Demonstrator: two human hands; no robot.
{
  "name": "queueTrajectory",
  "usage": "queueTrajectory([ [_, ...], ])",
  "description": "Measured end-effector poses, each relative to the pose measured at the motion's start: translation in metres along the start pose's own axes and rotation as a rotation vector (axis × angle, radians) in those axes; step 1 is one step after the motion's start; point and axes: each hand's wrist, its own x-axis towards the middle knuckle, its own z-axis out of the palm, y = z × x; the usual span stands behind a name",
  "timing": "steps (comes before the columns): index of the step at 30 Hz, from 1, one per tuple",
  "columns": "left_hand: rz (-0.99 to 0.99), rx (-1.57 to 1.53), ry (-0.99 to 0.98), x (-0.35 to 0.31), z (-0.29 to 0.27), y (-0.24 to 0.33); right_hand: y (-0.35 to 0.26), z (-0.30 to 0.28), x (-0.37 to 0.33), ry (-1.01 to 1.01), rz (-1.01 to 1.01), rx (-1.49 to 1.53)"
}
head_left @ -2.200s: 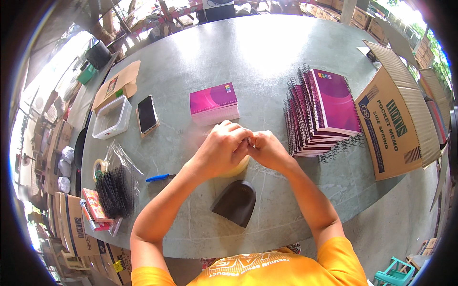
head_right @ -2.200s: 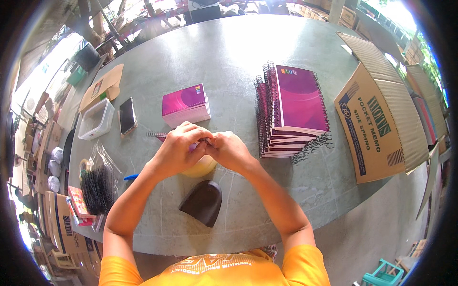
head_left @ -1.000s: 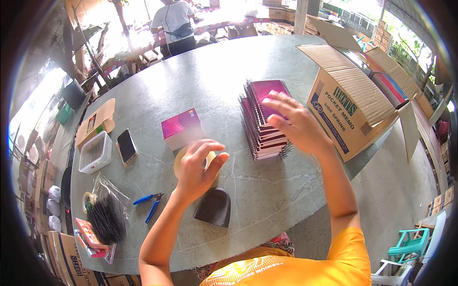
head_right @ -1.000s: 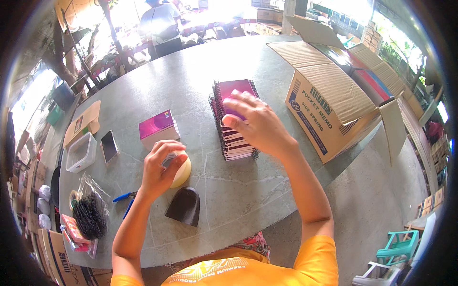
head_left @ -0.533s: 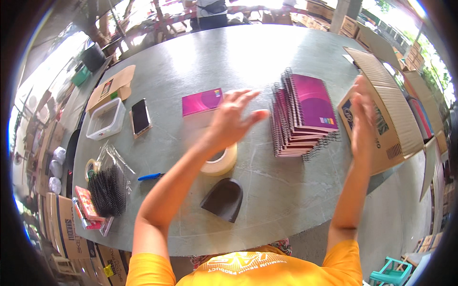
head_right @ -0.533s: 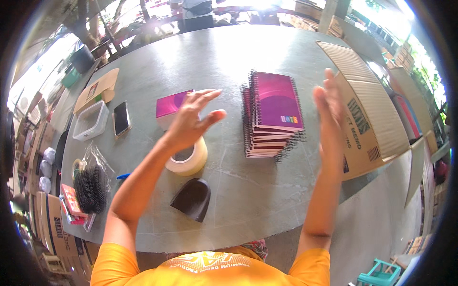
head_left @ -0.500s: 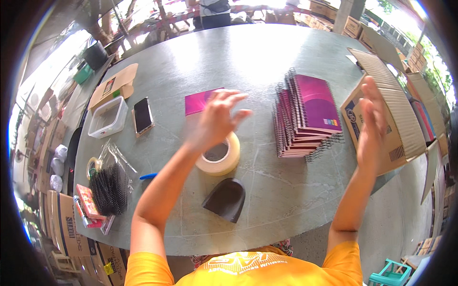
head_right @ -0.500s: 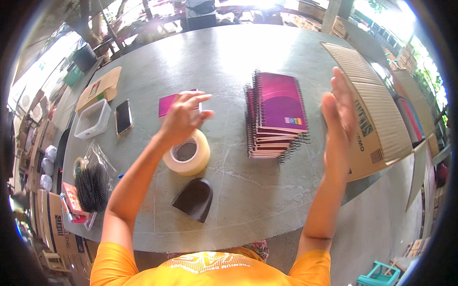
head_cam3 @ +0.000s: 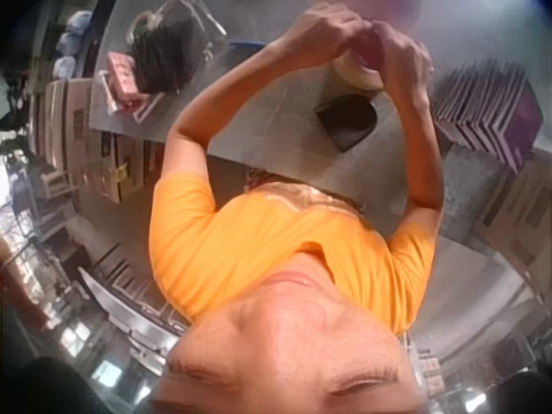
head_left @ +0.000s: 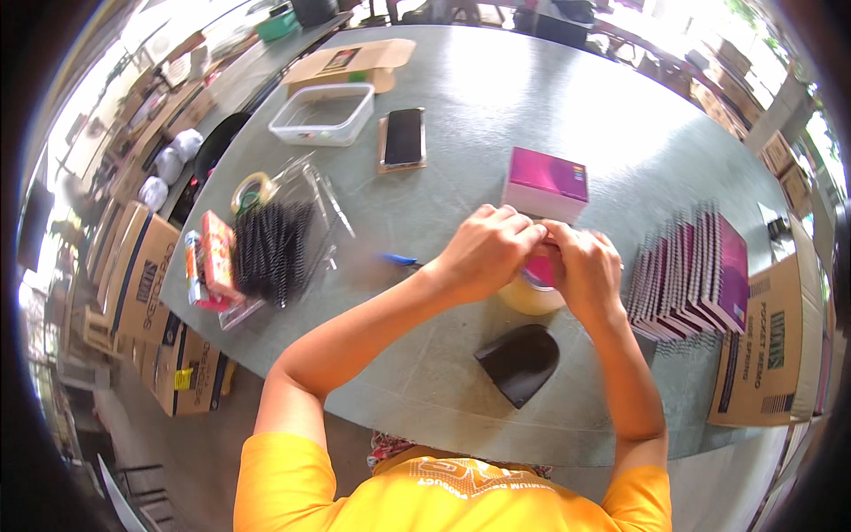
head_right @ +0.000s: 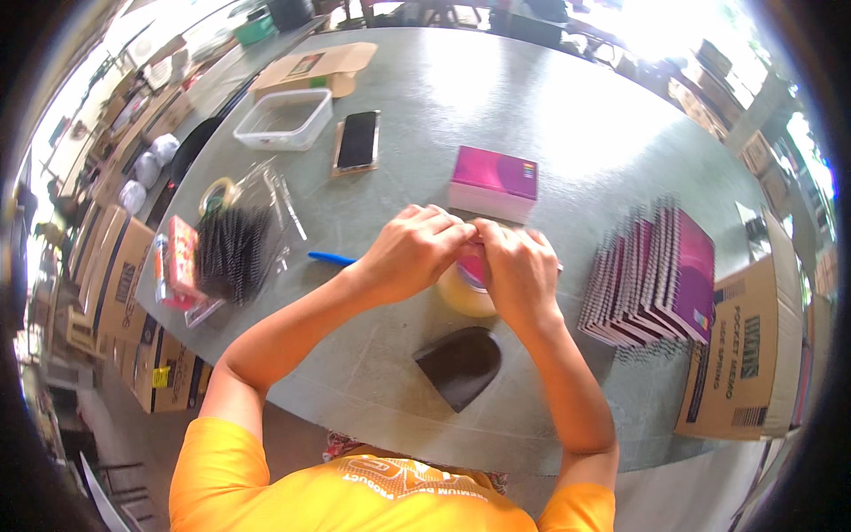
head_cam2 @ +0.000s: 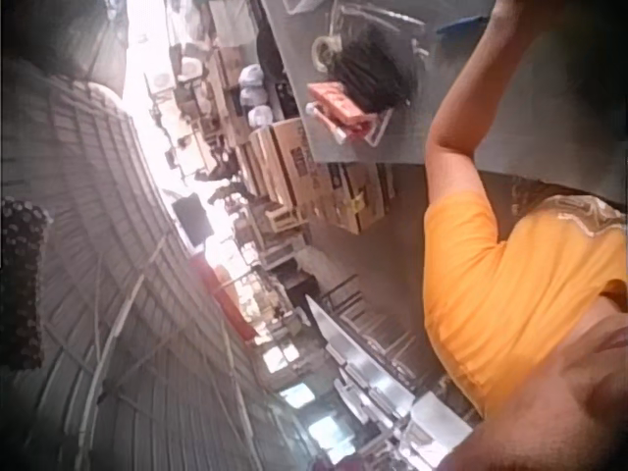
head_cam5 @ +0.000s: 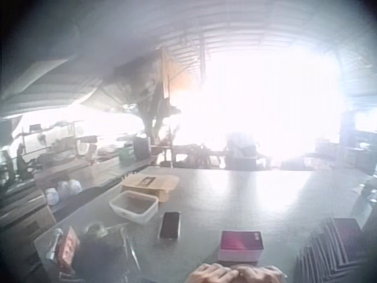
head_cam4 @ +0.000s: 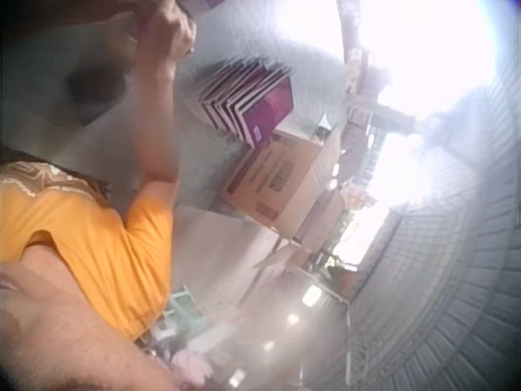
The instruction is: The person inserts metal spiral binders into stacked memo pads, wipes the finished pads with a cloth, and places them in a stack.
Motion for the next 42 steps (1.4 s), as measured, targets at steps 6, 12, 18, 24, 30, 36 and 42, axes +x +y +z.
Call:
queueTrajectory([
  [6,-0.700,0.334,0.076,-0.127,-0.077,-0.108,-0.032,-0.038,0.014,0.109,0.082,0.253],
  [12,-0.863,0.400,-0.008,-0.169,-0.054,-0.133,-0.010,0.013,0.011,0.029,-0.051,-0.016],
  [18,-0.863,-0.580,0.255,-0.110,-0.081,-0.083,-0.014,-0.004,0.023,-0.099,0.070,0.071],
  [24,-0.705,-0.987,0.248,-0.094,-0.068,-0.074,-0.016,0.011,0.018,0.009,-0.087,0.195],
  [30,-0.639,-0.958,0.015,-0.071,-0.058,-0.056,-0.010,0.014,0.015,0.036,-0.038,0.346],
  [36,-0.535,-0.633,-0.117,-0.039,-0.034,-0.011,-0.014,0.021,0.016,0.062,-0.032,0.322],
  [42,-0.488,-0.647,0.037,-0.042,-0.023,-0.010,-0.015,0.017,0.013,0.026,-0.052,0.295],
])
